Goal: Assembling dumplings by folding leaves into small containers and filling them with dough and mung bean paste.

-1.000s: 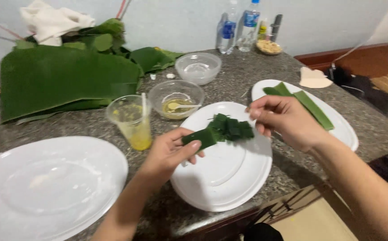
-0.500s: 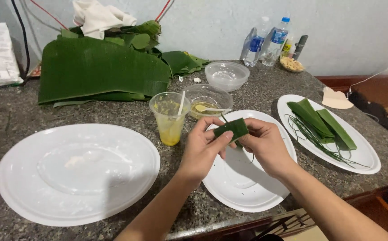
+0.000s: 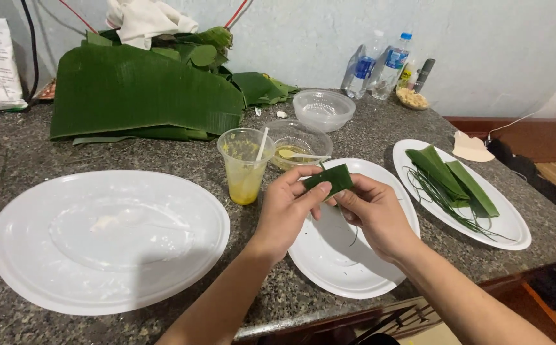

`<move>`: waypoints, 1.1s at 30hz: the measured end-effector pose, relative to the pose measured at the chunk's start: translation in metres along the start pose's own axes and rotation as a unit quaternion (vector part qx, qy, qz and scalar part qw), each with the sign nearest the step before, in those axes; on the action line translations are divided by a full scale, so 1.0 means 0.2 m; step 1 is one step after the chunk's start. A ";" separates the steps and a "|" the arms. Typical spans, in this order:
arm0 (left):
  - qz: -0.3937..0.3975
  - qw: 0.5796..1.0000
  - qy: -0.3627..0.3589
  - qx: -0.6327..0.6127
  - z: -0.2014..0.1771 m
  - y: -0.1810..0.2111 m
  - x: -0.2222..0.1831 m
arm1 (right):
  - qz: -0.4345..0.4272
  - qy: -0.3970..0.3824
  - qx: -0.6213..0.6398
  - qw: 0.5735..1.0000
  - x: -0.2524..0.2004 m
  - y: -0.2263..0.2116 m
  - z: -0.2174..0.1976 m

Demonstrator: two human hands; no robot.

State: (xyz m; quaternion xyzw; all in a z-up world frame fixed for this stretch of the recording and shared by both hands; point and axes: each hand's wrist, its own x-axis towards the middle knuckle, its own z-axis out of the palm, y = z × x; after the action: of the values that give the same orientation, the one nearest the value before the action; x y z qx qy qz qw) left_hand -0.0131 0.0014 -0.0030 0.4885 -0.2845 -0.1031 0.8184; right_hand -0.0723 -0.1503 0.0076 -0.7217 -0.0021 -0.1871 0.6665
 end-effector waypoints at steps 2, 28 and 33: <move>0.009 1.000 0.009 0.013 -0.01 -0.01 0.01 | -0.009 0.003 -0.028 1.000 0.00 0.04 -0.03; -0.029 0.989 -0.133 -0.061 -0.03 -0.07 0.02 | 0.199 -0.221 0.246 0.923 0.02 0.17 -0.24; -0.020 0.995 -0.092 -0.009 -0.03 -0.06 0.03 | 0.213 -0.206 0.193 0.936 -0.04 0.05 -0.17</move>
State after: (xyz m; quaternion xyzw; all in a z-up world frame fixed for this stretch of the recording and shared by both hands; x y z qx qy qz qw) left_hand -0.0026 -0.0030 -0.0134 0.4755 -0.3479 -0.1669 0.7906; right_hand -0.0867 -0.1824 -0.0033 -0.5854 -0.0218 0.1156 0.8022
